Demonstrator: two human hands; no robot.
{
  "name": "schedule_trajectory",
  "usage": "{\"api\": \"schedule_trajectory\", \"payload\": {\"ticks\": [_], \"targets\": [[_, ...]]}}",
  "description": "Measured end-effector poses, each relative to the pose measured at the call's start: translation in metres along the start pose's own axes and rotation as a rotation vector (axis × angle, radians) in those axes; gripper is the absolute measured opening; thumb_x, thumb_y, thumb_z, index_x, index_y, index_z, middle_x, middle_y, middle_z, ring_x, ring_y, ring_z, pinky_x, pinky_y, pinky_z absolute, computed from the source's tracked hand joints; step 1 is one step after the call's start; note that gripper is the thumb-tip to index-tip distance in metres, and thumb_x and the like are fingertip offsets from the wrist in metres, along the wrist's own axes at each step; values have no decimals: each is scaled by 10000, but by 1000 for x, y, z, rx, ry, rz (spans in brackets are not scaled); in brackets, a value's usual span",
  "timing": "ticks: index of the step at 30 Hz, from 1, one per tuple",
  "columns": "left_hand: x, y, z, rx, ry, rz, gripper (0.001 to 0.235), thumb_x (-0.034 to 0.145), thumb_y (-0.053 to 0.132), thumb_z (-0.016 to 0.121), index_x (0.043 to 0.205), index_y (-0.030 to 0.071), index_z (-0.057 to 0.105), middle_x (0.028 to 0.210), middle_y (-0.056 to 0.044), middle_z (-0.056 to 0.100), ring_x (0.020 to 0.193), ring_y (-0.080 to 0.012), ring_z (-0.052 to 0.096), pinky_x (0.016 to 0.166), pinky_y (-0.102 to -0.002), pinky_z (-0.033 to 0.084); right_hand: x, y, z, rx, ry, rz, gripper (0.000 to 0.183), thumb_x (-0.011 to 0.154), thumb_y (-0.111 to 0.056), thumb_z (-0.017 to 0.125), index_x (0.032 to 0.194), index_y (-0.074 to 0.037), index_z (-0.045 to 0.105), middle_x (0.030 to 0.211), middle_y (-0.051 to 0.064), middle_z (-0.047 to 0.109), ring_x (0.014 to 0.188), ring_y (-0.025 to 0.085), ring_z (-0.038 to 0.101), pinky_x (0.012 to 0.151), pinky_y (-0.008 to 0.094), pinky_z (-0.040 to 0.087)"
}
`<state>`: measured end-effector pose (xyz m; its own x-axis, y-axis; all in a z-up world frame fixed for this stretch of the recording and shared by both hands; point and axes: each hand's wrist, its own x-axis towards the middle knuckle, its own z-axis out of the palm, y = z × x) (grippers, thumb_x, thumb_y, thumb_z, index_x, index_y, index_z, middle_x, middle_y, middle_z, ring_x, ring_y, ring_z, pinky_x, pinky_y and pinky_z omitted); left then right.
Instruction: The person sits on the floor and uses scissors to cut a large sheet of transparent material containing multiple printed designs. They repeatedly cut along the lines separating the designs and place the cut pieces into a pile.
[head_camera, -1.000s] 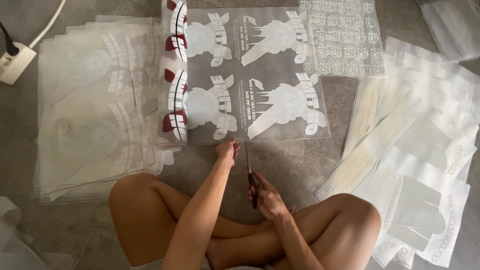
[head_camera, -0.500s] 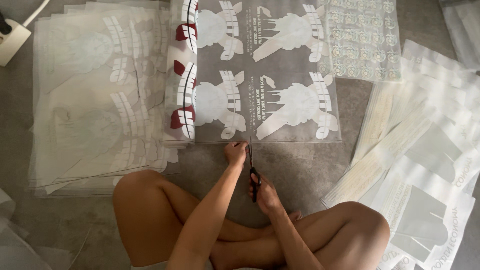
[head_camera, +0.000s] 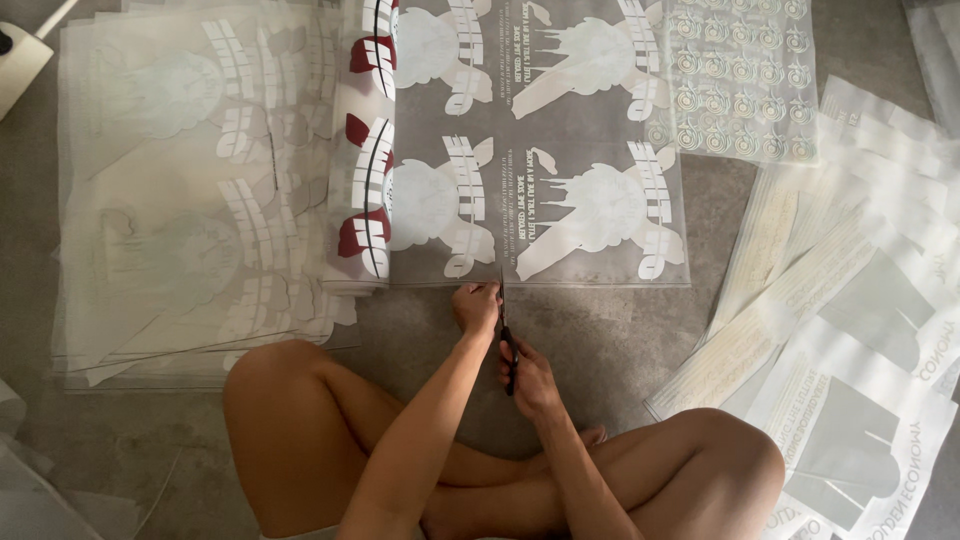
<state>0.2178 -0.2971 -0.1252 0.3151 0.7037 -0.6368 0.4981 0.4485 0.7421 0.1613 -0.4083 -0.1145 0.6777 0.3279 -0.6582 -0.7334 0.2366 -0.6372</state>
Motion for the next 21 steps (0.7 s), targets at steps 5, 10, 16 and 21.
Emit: {"api": "schedule_trajectory", "payload": {"ticks": [5,10,16,21], "targets": [[13,-12,4,71,2,16,222,668,237,711,809,69,678,620,-39,633,603,-152,650,551,-247,480,-1,-2,1,-2,-3,14,228,839,-88,623,1000,61,561,661,23,365,551,116,412,436,198,351],[36,-36,9,88,16,22,191,643,240,723,752,90,674,587,-28,619,601,-149,646,542,-241,458,10,3,-3,-27,-10,-2,293,848,-98,614,1056,94,540,688,30,364,569,108,412,442,205,357],[49,-47,6,79,-9,65,137,636,212,710,636,92,644,520,-44,586,584,-172,623,537,-252,426,14,-7,9,-4,-2,5,226,841,-106,631,965,71,565,668,22,352,559,105,406,444,185,350],[13,-11,-13,60,-62,118,97,656,140,678,679,45,673,604,-111,615,715,-234,632,597,-307,437,24,-15,9,-12,14,7,161,824,-94,640,897,36,579,642,22,355,545,116,410,423,180,340]]}}
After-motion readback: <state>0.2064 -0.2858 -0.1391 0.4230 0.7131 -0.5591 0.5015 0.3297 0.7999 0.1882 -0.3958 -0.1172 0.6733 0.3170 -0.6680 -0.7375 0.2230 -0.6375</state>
